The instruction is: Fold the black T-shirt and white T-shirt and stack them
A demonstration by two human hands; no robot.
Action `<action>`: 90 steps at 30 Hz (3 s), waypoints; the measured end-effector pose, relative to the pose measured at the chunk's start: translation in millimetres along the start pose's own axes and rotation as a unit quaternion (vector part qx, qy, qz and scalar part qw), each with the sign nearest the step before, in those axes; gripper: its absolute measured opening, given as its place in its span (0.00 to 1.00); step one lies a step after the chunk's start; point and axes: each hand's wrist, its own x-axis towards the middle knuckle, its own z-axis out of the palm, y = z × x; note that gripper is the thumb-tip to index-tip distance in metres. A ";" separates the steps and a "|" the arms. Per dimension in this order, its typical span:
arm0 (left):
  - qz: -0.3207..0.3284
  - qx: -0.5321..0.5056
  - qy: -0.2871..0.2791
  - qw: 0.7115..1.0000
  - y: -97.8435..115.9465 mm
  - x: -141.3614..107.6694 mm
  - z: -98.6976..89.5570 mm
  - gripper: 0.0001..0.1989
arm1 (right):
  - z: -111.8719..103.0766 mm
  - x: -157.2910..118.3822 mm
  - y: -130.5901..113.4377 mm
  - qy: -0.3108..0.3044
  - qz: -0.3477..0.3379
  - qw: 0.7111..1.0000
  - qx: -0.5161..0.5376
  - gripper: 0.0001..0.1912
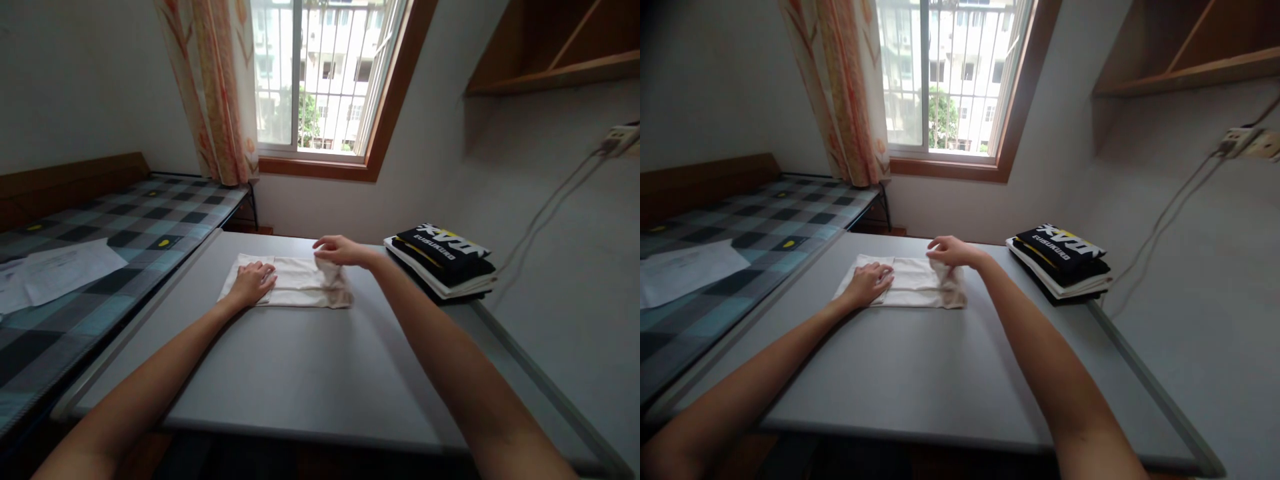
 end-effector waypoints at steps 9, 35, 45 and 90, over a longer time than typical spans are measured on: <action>0.011 0.002 0.000 1.000 2.0 -0.1 -0.9 0.16 | 38.4 16.3 26.8 0.087 -0.101 0.985 -0.113 0.15; 0.000 -0.011 -0.023 1.000 7.9 0.6 -10.0 0.19 | 103.1 -18.3 58.0 0.132 -0.006 0.915 -0.381 0.33; 0.048 -0.069 0.017 0.996 4.5 9.6 -13.6 0.14 | 105.1 -18.1 54.6 0.147 0.001 0.917 -0.369 0.32; 0.114 -0.031 0.005 0.993 21.7 -7.8 12.6 0.21 | 85.1 -155.9 -109.7 0.102 -0.431 0.890 0.107 0.04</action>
